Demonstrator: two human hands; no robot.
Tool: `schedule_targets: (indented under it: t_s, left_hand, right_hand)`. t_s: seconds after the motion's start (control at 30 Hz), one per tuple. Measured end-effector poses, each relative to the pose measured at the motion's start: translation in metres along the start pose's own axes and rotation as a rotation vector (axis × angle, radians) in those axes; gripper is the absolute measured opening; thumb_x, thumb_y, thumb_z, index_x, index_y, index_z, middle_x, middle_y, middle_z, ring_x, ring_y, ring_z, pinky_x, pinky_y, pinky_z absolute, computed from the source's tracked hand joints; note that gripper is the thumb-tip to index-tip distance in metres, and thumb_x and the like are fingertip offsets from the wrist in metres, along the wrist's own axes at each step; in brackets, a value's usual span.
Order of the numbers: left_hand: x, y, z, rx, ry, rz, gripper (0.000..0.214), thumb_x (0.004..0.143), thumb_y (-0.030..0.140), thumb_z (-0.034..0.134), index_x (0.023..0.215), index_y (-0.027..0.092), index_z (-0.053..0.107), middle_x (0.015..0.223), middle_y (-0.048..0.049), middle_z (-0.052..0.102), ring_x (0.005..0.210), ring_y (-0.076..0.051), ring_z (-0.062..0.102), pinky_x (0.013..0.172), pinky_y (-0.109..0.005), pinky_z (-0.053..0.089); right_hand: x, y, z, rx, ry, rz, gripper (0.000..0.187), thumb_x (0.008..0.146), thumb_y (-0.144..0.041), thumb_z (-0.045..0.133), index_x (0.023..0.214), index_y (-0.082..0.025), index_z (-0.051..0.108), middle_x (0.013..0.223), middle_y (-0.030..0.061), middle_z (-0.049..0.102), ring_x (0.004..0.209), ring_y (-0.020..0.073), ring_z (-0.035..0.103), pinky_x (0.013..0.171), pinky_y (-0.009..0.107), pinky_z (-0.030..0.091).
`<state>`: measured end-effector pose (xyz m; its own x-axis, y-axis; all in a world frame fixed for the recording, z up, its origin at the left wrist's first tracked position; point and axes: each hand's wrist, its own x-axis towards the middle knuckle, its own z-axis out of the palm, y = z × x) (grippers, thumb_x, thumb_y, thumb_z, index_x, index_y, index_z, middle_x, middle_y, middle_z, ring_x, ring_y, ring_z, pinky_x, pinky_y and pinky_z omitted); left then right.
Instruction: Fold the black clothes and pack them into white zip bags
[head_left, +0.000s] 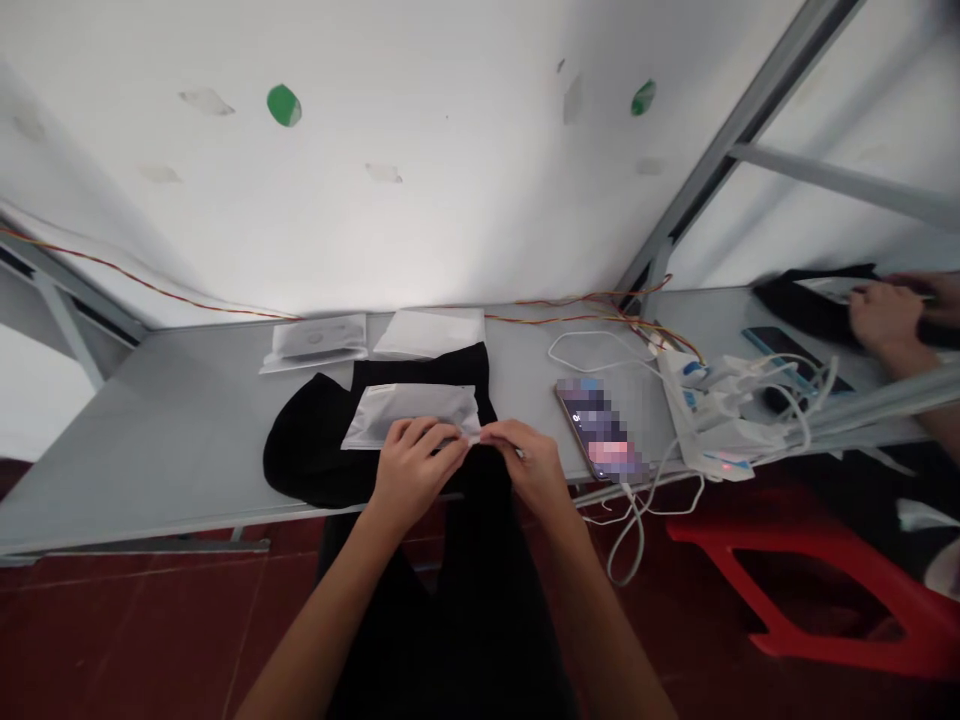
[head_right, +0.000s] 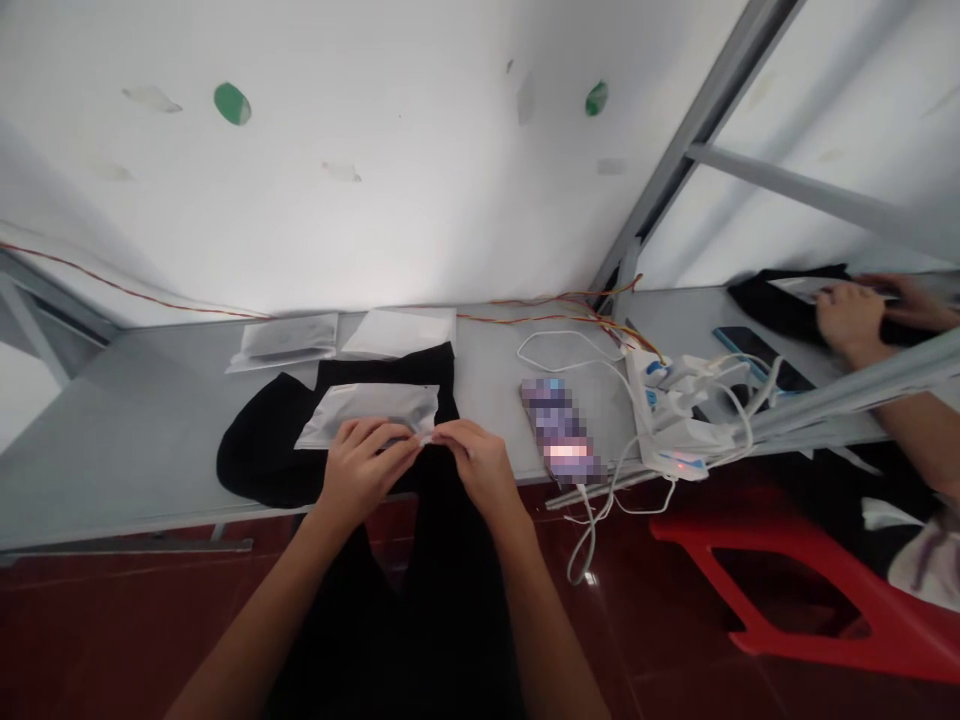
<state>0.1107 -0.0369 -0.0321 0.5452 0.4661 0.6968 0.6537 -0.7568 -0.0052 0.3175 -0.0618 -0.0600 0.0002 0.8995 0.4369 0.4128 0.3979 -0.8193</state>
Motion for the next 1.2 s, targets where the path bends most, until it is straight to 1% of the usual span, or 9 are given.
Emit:
schedule_targets:
  t_s: [0.17, 0.33, 0.53, 0.67, 0.77, 0.87, 0.97, 1.1, 1.2]
  left_hand:
    - [-0.029, -0.043, -0.042, 0.144, 0.010, -0.036, 0.010, 0.091, 0.020, 0.074, 0.096, 0.028, 0.075, 0.096, 0.0009, 0.079, 0.096, -0.021, 0.067, 0.082, -0.036, 0.045]
    - [-0.053, -0.061, -0.071, -0.020, -0.086, -0.228, 0.009, 0.096, 0.023, 0.065, 0.092, 0.025, 0.073, 0.097, -0.0010, 0.078, 0.095, -0.019, 0.067, 0.086, -0.033, 0.049]
    - [0.018, -0.083, -0.019, -0.341, -0.428, -0.608, 0.031, 0.101, 0.032, 0.047, 0.116, 0.019, 0.071, 0.116, -0.0105, 0.074, 0.104, -0.023, 0.067, 0.095, -0.036, 0.049]
    - [0.073, -0.109, 0.014, -0.440, -0.646, -0.622, 0.018, 0.085, 0.031, 0.065, 0.086, 0.017, 0.078, 0.086, -0.0085, 0.078, 0.082, -0.023, 0.069, 0.077, -0.031, 0.050]
    - [0.087, -0.121, 0.000, -0.509, -0.737, -0.621, 0.015, 0.077, 0.031, 0.070, 0.071, 0.018, 0.076, 0.070, -0.0052, 0.074, 0.070, -0.021, 0.066, 0.067, -0.028, 0.046]
    - [0.065, -0.121, -0.037, -0.640, -0.743, -0.649, 0.029, 0.084, 0.046, 0.063, 0.079, 0.020, 0.076, 0.071, -0.0026, 0.073, 0.066, -0.018, 0.064, 0.063, -0.027, 0.045]
    - [0.016, -0.108, -0.065, -0.749, -0.627, -0.831, 0.036, 0.085, 0.054, 0.061, 0.082, 0.020, 0.071, 0.066, -0.0005, 0.068, 0.063, -0.018, 0.064, 0.063, -0.026, 0.045]
    - [-0.045, -0.083, -0.071, -0.620, -0.518, -1.145, 0.036, 0.082, 0.056, 0.062, 0.079, 0.021, 0.069, 0.063, -0.0007, 0.069, 0.059, -0.020, 0.066, 0.059, -0.027, 0.042]
    - [-0.063, -0.074, -0.066, -0.607, -0.497, -1.202, 0.035, 0.083, 0.055, 0.062, 0.083, 0.022, 0.071, 0.066, -0.0006, 0.072, 0.059, -0.020, 0.067, 0.059, -0.027, 0.041]
  right_hand:
    - [-0.001, 0.025, -0.025, -0.086, 0.192, 0.169, 0.018, 0.099, -0.034, 0.053, 0.092, -0.024, 0.067, 0.089, 0.0040, 0.073, 0.084, 0.0226, 0.074, 0.082, 0.039, 0.060]
    - [-0.009, 0.035, -0.027, 0.271, 0.218, 0.425, 0.034, 0.089, -0.057, 0.068, 0.101, -0.026, 0.058, 0.098, 0.0047, 0.071, 0.089, 0.0252, 0.074, 0.084, 0.044, 0.063]
    - [-0.008, 0.019, 0.000, 0.542, 0.219, 0.604, 0.069, 0.077, -0.052, 0.083, 0.133, -0.034, 0.047, 0.114, 0.0032, 0.071, 0.110, 0.0255, 0.069, 0.090, 0.042, 0.062]
    - [0.004, 0.011, 0.004, 0.607, 0.209, 0.580, 0.074, 0.071, -0.044, 0.087, 0.133, -0.033, 0.047, 0.119, 0.0036, 0.070, 0.106, 0.0240, 0.069, 0.086, 0.038, 0.061]
    - [0.026, 0.004, -0.003, 0.709, 0.161, 0.563, 0.068, 0.070, -0.040, 0.089, 0.126, -0.034, 0.052, 0.112, 0.0007, 0.071, 0.102, 0.0216, 0.070, 0.087, 0.036, 0.060]
    - [0.055, -0.001, 0.000, 0.745, 0.144, 0.485, 0.063, 0.074, -0.043, 0.085, 0.127, -0.036, 0.053, 0.109, -0.0012, 0.072, 0.105, 0.0202, 0.070, 0.094, 0.037, 0.058]
    - [0.075, 0.002, 0.021, 0.547, 0.113, 0.408, 0.046, 0.087, -0.055, 0.068, 0.125, -0.033, 0.055, 0.113, 0.0010, 0.071, 0.105, 0.0189, 0.070, 0.097, 0.038, 0.057]
    - [0.067, 0.006, 0.049, 0.282, -0.101, 0.381, 0.028, 0.083, -0.047, 0.070, 0.098, -0.024, 0.071, 0.100, 0.0043, 0.074, 0.090, 0.0214, 0.070, 0.087, 0.038, 0.057]
    - [0.050, -0.001, 0.056, 0.162, -0.216, 0.358, 0.012, 0.081, -0.033, 0.071, 0.083, -0.022, 0.075, 0.084, 0.0031, 0.074, 0.078, 0.0217, 0.066, 0.080, 0.037, 0.054]
